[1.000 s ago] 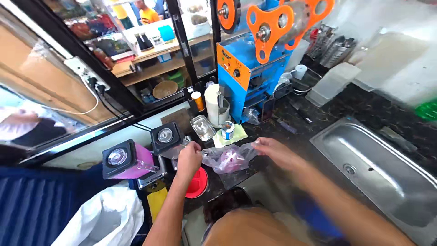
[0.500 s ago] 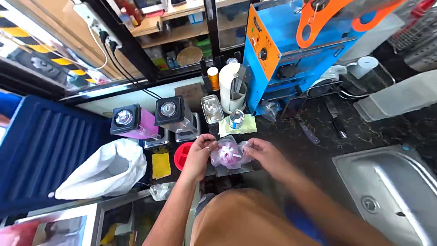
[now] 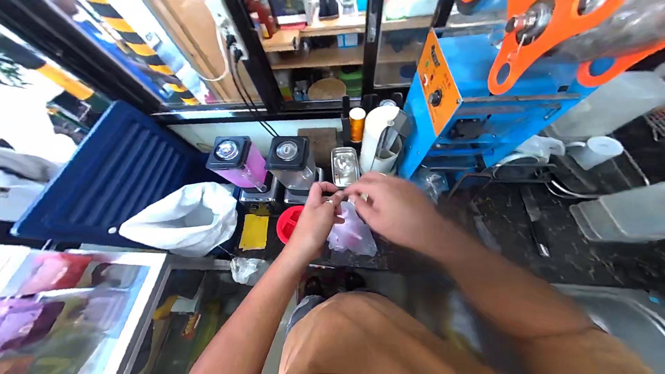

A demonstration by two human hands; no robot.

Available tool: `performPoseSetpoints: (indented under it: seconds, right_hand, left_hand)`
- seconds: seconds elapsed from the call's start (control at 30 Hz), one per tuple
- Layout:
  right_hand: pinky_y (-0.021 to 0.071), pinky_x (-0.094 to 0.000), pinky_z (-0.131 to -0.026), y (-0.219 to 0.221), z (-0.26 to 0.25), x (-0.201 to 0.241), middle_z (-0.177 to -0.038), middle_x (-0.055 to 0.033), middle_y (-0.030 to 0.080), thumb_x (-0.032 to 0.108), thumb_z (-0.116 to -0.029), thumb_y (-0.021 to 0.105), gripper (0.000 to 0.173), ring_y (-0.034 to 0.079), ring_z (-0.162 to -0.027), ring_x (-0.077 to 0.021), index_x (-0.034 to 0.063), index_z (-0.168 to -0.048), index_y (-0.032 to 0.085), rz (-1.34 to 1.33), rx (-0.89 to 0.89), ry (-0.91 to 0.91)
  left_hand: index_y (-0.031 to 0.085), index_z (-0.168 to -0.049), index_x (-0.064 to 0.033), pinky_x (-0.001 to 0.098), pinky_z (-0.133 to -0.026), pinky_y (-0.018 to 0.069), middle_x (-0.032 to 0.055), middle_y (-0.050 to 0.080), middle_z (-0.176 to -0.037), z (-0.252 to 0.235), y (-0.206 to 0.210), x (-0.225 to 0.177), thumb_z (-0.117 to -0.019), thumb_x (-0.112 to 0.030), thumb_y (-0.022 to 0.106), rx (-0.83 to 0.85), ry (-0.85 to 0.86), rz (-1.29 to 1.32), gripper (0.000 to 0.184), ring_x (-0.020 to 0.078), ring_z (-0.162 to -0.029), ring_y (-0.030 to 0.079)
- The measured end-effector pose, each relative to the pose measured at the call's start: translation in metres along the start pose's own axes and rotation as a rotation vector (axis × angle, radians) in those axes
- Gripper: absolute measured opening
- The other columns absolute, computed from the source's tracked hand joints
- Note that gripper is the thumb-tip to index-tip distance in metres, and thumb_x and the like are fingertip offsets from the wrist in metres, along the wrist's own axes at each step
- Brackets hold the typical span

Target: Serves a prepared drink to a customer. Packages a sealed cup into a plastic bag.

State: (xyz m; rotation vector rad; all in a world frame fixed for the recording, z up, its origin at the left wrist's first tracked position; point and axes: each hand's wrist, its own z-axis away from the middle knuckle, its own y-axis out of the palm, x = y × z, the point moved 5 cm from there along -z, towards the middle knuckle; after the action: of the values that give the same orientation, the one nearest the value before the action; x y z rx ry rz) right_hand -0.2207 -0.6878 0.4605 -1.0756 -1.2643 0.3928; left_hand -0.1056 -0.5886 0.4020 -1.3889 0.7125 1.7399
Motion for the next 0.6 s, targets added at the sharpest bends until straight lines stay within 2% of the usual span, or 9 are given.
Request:
performPoseSetpoints:
  seconds: [0.07,0.1,0.13,0.17,0.23,0.3,0.43,0.53,0.6]
  right_hand:
    - [0.0608,-0.0417,-0.078,-0.014,-0.029,0.01,-0.122,-0.0036,0.067,0.013,-0.0957,0.064,0.053,0.069,-0.095,-0.0174,0.0188,-0.147,0.053,-0.213,0.035,-0.109]
    - [0.0619,-0.0396,-0.078,-0.009,-0.047,0.016,-0.132,-0.0041,0.063,0.007,-0.0903,0.069,0.072,0.069,-0.099,-0.0175,0.0196,-0.155,0.041,-0.329,0.151,-0.163]
    - [0.0617,-0.0395,-0.078,-0.001,-0.063,0.024,-0.133,-0.0058,0.063,0.002,-0.0864,0.074,0.081,0.07,-0.098,-0.019,0.0177,-0.157,0.037,-0.424,0.279,-0.198]
    - [0.0598,-0.0376,-0.077,0.007,-0.078,0.034,-0.123,-0.0066,0.068,0.002,-0.0859,0.076,0.075,0.069,-0.092,-0.018,0.0133,-0.152,0.043,-0.478,0.362,-0.217]
    - [0.0582,-0.0324,-0.074,0.012,-0.107,0.063,-0.095,-0.0059,0.072,0.009,-0.0913,0.075,0.038,0.067,-0.079,-0.0124,0.005,-0.127,0.065,-0.539,0.377,-0.267]
    - [0.0571,-0.0287,-0.074,0.016,-0.127,0.099,-0.088,-0.0034,0.071,0.013,-0.0941,0.073,0.015,0.066,-0.077,-0.0079,0.0039,-0.106,0.073,-0.56,0.411,-0.378]
    - [0.0581,-0.0316,-0.082,0.025,-0.159,0.175,-0.095,-0.0029,0.072,0.012,-0.0987,0.064,0.014,0.068,-0.087,-0.0091,0.0048,-0.107,0.072,-0.533,0.509,-0.506]
    - [0.0565,-0.0352,-0.082,0.045,-0.197,0.236,-0.092,-0.0052,0.072,0.016,-0.1025,0.056,0.017,0.067,-0.086,-0.0138,0.0049,-0.105,0.069,-0.529,0.515,-0.542]
    - [0.0568,-0.0343,-0.081,0.067,-0.22,0.281,-0.092,-0.0047,0.071,0.017,-0.1031,0.055,0.019,0.067,-0.085,-0.0133,0.0043,-0.108,0.069,-0.565,0.519,-0.531]
  left_hand:
    - [0.048,-0.135,-0.0107,0.0317,-0.062,0.0543,0.0063,0.066,-0.089,0.009,-0.027,-0.034,-0.0995,-0.004,0.055,0.018,0.14,-0.119,0.037,0.0148,-0.067,0.062]
    - [0.047,-0.137,-0.0137,0.0316,-0.06,0.0537,0.0055,0.064,-0.092,0.016,-0.04,-0.053,-0.0974,-0.004,0.058,0.046,0.207,-0.218,0.042,0.0149,-0.068,0.061]
    - [0.047,-0.136,-0.0156,0.031,-0.057,0.0526,0.0051,0.063,-0.093,0.023,-0.052,-0.071,-0.0966,-0.004,0.061,0.062,0.255,-0.308,0.044,0.015,-0.067,0.06]
    - [0.048,-0.134,-0.0162,0.0293,-0.053,0.0504,0.0049,0.064,-0.091,0.03,-0.064,-0.09,-0.0974,-0.004,0.062,0.063,0.282,-0.379,0.042,0.0144,-0.063,0.058]
    - [0.049,-0.131,-0.0142,0.0274,-0.05,0.0484,0.0046,0.065,-0.087,0.04,-0.089,-0.121,-0.0975,-0.004,0.065,0.02,0.29,-0.467,0.038,0.0133,-0.059,0.058]
    - [0.05,-0.133,-0.0123,0.031,-0.06,0.0548,0.0056,0.066,-0.086,0.049,-0.117,-0.143,-0.0961,-0.005,0.066,-0.029,0.303,-0.51,0.041,0.0147,-0.067,0.063]
    - [0.046,-0.138,-0.0076,0.034,-0.065,0.0576,0.008,0.066,-0.087,0.067,-0.18,-0.172,-0.0979,-0.009,0.063,-0.169,0.329,-0.625,0.043,0.0154,-0.069,0.066]
    - [0.045,-0.138,-0.0064,0.0396,-0.067,0.0561,0.0117,0.062,-0.092,0.084,-0.251,-0.185,-0.0931,-0.006,0.063,-0.363,0.346,-0.659,0.049,0.0203,-0.073,0.063]
    - [0.042,-0.144,-0.0066,0.0366,-0.067,0.0563,0.0121,0.062,-0.096,0.095,-0.298,-0.189,-0.0935,-0.002,0.059,-0.433,0.367,-0.584,0.053,0.0187,-0.075,0.063]
